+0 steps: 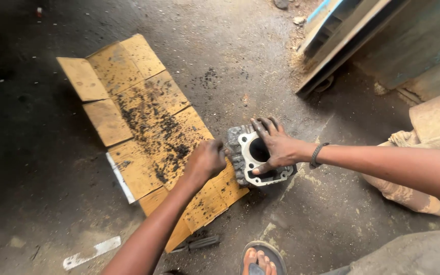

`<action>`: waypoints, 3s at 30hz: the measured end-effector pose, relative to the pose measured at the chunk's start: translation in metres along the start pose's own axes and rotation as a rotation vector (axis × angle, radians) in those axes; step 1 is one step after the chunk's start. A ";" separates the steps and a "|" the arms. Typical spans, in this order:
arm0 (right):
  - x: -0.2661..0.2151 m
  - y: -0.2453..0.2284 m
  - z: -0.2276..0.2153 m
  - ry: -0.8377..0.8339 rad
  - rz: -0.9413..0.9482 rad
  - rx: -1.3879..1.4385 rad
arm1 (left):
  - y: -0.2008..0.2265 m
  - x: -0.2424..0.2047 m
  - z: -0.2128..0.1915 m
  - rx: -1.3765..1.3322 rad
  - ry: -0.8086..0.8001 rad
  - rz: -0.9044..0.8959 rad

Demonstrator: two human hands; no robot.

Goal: Inspecting and cleaning a mechanical engine cylinder head in an auto repair shop.

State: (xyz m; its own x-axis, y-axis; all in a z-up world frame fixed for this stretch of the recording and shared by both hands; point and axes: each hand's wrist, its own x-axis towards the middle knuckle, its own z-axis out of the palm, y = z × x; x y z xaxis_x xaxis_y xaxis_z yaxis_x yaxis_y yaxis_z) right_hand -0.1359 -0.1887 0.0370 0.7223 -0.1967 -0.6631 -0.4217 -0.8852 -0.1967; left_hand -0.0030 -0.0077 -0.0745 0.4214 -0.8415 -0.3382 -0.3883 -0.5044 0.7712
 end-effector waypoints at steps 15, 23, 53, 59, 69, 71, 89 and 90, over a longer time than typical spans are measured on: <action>-0.009 -0.007 -0.010 -0.086 0.033 -0.178 | 0.024 -0.030 -0.039 0.334 0.307 0.276; -0.007 -0.001 -0.005 0.022 -0.038 -0.091 | 0.042 -0.037 -0.037 0.606 0.264 0.320; -0.004 0.001 -0.011 -0.002 -0.080 -0.147 | 0.051 -0.027 -0.068 0.427 0.254 0.299; -0.004 0.001 -0.011 0.038 -0.135 -0.167 | 0.060 -0.018 -0.055 0.615 0.152 0.208; -0.003 -0.004 -0.015 -0.010 -0.101 -0.152 | 0.055 -0.014 -0.037 0.621 0.211 0.301; -0.002 -0.005 -0.016 -0.022 -0.089 -0.186 | 0.054 -0.018 -0.050 0.635 0.162 0.263; -0.003 -0.013 -0.020 -0.155 -0.013 -0.266 | 0.047 -0.029 -0.040 0.594 0.258 0.366; -0.001 -0.013 -0.023 -0.135 -0.032 -0.292 | 0.048 -0.029 -0.037 0.595 0.273 0.379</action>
State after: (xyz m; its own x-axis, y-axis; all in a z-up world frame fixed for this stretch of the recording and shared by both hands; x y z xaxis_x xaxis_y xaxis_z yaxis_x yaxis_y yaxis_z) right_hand -0.1191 -0.1863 0.0568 0.6456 -0.1260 -0.7532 -0.2107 -0.9774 -0.0170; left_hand -0.0031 -0.0003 -0.0078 0.3288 -0.9393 0.0978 -0.8914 -0.2745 0.3606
